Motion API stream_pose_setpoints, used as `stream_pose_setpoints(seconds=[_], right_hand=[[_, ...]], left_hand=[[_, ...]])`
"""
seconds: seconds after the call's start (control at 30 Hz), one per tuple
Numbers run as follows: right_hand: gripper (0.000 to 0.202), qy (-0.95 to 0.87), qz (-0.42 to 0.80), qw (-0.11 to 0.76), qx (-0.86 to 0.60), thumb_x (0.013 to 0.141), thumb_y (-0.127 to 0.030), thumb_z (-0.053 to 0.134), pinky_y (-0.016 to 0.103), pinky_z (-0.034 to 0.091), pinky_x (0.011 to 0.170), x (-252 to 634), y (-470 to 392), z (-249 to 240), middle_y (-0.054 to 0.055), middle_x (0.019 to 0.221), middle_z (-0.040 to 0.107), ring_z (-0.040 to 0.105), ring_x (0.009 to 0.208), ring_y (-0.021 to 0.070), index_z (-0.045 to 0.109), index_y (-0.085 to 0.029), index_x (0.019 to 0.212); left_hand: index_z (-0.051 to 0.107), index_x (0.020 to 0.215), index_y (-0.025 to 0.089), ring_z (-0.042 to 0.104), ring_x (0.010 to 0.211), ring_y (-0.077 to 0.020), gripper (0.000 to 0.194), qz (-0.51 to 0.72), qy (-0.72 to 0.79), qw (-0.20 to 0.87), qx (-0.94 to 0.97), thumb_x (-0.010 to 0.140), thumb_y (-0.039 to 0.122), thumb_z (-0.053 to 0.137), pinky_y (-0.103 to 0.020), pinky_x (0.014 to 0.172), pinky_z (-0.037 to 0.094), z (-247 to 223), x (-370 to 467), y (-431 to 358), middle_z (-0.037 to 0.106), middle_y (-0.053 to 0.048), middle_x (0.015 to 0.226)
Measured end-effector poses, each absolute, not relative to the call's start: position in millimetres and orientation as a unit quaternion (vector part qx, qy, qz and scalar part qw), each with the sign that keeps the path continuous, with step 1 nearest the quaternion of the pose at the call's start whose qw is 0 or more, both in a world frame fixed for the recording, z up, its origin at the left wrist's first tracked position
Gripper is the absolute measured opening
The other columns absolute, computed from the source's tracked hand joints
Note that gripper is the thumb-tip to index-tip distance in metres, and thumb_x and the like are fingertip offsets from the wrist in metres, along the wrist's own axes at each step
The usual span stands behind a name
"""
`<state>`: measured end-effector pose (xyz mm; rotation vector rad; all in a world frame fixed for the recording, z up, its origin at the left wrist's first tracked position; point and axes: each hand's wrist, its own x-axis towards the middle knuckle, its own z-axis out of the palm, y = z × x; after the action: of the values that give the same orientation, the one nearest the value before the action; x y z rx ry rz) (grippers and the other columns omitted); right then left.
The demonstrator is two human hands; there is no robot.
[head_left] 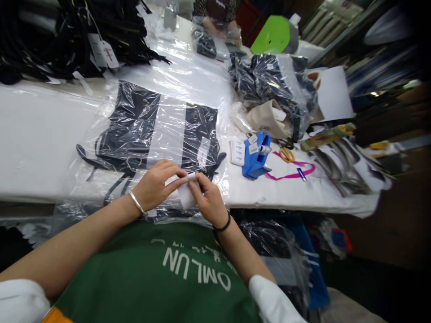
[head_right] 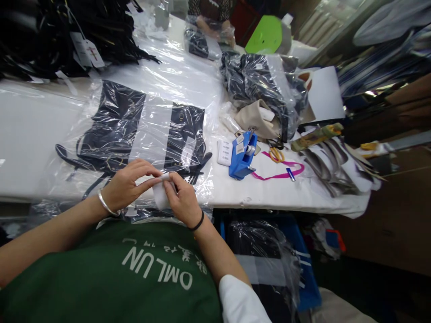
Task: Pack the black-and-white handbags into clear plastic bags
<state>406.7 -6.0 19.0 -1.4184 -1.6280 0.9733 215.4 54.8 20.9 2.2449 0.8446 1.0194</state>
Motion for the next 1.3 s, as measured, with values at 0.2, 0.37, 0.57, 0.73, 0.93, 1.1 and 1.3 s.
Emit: stream_pose_setpoints(seconds=[0.2,0.37,0.57,0.73,0.93,1.1,1.3], right_hand=[[0.022,-0.611,0.436,0.381,-0.540,0.098,-0.036,0.051,0.028,0.046,0.073,405.6,-5.9,13.0,0.002,0.089,0.064,0.058,0.079,0.0168,0.064,-0.022,0.108],[0.034,-0.561,0.408,0.460,-0.554,0.096,-0.040,0.054,0.034,0.050,0.093,433.9,9.3,8.8,0.005,0.118,0.069,0.063,0.105,0.0216,0.063,-0.024,0.125],[0.049,-0.481,0.203,0.494,-0.695,0.097,-0.035,0.042,0.039,0.050,0.100,544.2,82.4,-12.1,0.013,0.125,0.067,0.064,0.113,0.0235,0.051,-0.014,0.140],[0.054,-0.469,0.057,0.274,-0.838,0.096,-0.020,0.035,0.038,0.041,0.110,584.3,120.7,-35.1,0.019,0.140,0.058,0.055,0.129,0.0244,0.043,-0.008,0.148],[0.059,-0.445,0.059,0.036,-0.893,0.102,-0.026,0.035,0.041,0.051,0.089,576.0,119.9,-46.6,0.016,0.121,0.068,0.068,0.105,0.0294,0.024,-0.026,0.159],[0.043,-0.464,0.070,-0.050,-0.882,0.102,-0.025,0.037,0.045,0.050,0.092,581.2,127.6,-35.5,0.018,0.121,0.068,0.065,0.111,0.0297,0.052,-0.025,0.143],[0.037,-0.494,0.033,-0.036,-0.868,0.096,-0.023,0.052,0.051,0.050,0.093,566.9,119.2,-5.6,0.024,0.116,0.068,0.065,0.110,0.0342,0.062,-0.012,0.130]], left_hand=[[0.071,0.089,0.020,0.063,0.085,-0.0177,0.018,0.372,0.397,0.342,0.767,0.093,0.033,0.060,-0.030,0.083,0.048,18.4,218.9,56.9,0.072,-0.004,0.088],[0.069,0.093,0.019,0.063,0.077,-0.0159,0.025,0.419,0.488,0.411,0.646,0.090,0.043,0.063,-0.028,0.077,0.049,19.9,214.5,68.1,0.071,-0.002,0.085],[0.069,0.089,0.018,0.063,0.071,-0.0142,0.029,0.457,0.517,0.467,0.553,0.083,0.046,0.069,-0.026,0.075,0.050,19.1,212.2,84.0,0.069,0.000,0.078],[0.070,0.087,0.018,0.062,0.071,-0.0133,0.029,0.446,0.508,0.488,0.552,0.082,0.047,0.070,-0.024,0.073,0.049,1.7,218.9,83.3,0.068,0.000,0.075],[0.071,0.088,0.018,0.063,0.070,-0.0138,0.031,0.452,0.524,0.480,0.539,0.080,0.048,0.073,-0.025,0.071,0.049,-4.0,214.6,85.6,0.068,0.000,0.076],[0.071,0.087,0.016,0.061,0.069,-0.0126,0.035,0.466,0.507,0.519,0.506,0.075,0.048,0.077,-0.026,0.072,0.050,-5.2,216.8,89.7,0.067,0.001,0.076],[0.068,0.079,0.014,0.060,0.068,-0.0107,0.031,0.474,0.445,0.670,0.359,0.066,0.039,0.082,-0.026,0.070,0.054,10.7,224.8,80.5,0.065,0.001,0.074]])
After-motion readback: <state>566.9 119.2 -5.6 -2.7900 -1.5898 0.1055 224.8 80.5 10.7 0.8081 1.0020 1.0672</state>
